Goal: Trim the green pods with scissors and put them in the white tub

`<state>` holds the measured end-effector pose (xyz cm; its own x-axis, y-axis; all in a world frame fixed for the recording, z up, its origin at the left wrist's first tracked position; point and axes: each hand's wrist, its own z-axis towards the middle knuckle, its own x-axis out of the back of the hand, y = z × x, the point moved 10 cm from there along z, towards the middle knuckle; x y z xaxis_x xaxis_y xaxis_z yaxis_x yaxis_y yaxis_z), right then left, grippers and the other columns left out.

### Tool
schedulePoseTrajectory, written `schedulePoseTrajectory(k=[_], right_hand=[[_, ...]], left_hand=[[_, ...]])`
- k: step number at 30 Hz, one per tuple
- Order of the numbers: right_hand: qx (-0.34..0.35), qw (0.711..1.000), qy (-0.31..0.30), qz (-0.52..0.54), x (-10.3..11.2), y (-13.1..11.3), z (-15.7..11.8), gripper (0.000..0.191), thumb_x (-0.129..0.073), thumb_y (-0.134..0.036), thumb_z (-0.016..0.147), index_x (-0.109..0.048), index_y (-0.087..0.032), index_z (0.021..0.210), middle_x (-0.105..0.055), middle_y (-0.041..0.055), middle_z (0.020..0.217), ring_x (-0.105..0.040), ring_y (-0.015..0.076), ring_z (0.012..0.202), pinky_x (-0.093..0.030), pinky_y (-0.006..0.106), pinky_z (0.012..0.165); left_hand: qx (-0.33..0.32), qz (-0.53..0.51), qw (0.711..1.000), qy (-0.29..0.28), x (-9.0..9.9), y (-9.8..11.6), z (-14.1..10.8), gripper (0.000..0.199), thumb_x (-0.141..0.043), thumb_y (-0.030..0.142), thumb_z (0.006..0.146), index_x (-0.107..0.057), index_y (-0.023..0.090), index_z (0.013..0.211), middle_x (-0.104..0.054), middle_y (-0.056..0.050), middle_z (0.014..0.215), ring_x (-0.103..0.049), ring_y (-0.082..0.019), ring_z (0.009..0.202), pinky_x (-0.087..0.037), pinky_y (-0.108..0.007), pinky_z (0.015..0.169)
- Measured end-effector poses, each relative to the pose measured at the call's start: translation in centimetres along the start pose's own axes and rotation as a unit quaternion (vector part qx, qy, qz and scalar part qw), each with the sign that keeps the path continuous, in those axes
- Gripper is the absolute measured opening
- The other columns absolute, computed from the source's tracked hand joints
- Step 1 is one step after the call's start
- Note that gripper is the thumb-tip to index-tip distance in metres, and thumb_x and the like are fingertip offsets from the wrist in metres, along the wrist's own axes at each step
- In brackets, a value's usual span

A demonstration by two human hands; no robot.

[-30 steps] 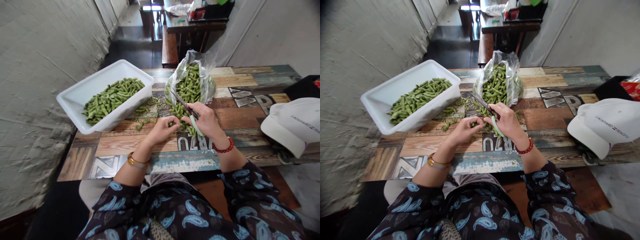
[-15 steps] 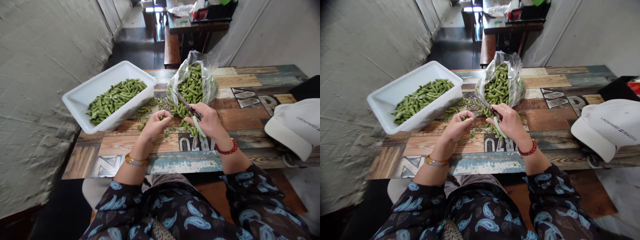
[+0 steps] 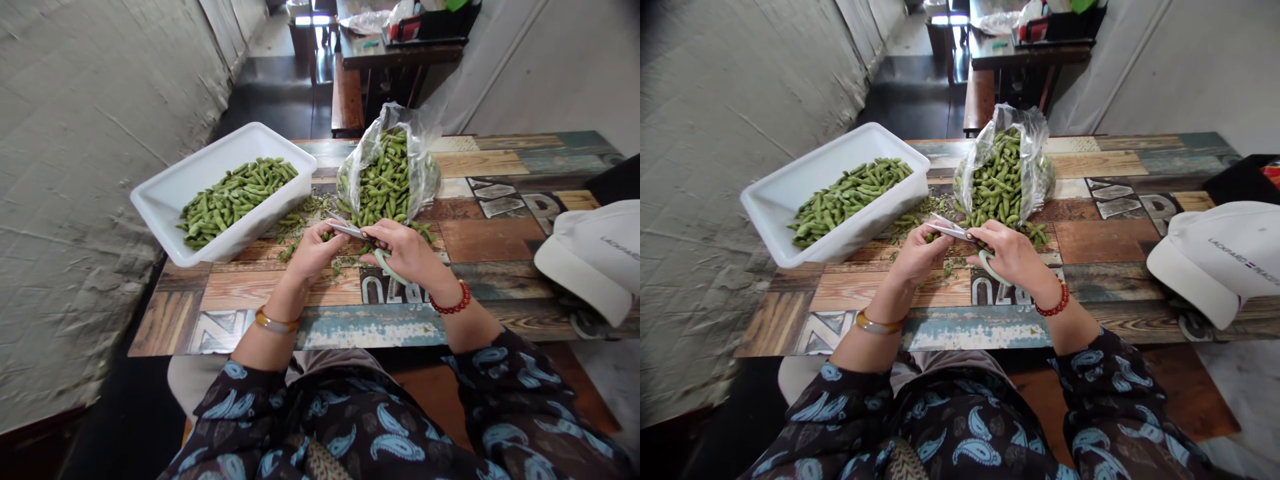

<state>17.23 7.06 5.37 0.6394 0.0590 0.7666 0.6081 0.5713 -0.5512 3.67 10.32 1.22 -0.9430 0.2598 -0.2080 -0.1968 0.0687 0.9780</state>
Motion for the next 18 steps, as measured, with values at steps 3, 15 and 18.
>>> schedulePoseTrajectory(k=[3, 15, 18], right_hand=[[-0.006, 1.000, 0.000, 0.001, 0.1, 0.2, 0.0, 0.037, -0.074, -0.032, 0.086, -0.065, -0.024, 0.120, -0.064, 0.0054, 0.098, -0.057, 0.0172, 0.071, -0.049, 0.031, 0.067], [-0.024, 0.998, 0.064, -0.016, 1.3, 1.2, -0.1, 0.035, -0.074, -0.038, 0.085, -0.067, -0.022, 0.115, -0.066, 0.0064, 0.096, -0.060, 0.0198, 0.073, -0.051, 0.033, 0.069], [-0.006, 0.998, 0.060, -0.019, 1.3, 0.8, 0.0, 0.035, -0.074, -0.037, 0.085, -0.067, -0.023, 0.115, -0.066, 0.0061, 0.095, -0.060, 0.0204, 0.074, -0.051, 0.033, 0.068]], left_hand=[[0.006, -0.002, 1.000, 0.009, 0.2, -0.1, 0.0, 0.027, -0.081, 0.039, 0.073, -0.072, 0.017, 0.085, -0.052, 0.003, 0.059, -0.031, -0.006, 0.046, -0.019, -0.024, 0.045], [0.031, -0.045, 0.998, 0.042, 0.9, -0.4, 0.2, 0.028, -0.076, 0.026, 0.068, -0.050, 0.019, 0.075, -0.063, 0.002, 0.065, -0.036, -0.003, 0.043, -0.024, -0.017, 0.042], [0.029, -0.047, 0.998, 0.031, 0.6, -0.2, 0.2, 0.028, -0.077, 0.026, 0.068, -0.054, 0.019, 0.082, -0.065, 0.002, 0.066, -0.037, -0.003, 0.043, -0.024, -0.017, 0.041]])
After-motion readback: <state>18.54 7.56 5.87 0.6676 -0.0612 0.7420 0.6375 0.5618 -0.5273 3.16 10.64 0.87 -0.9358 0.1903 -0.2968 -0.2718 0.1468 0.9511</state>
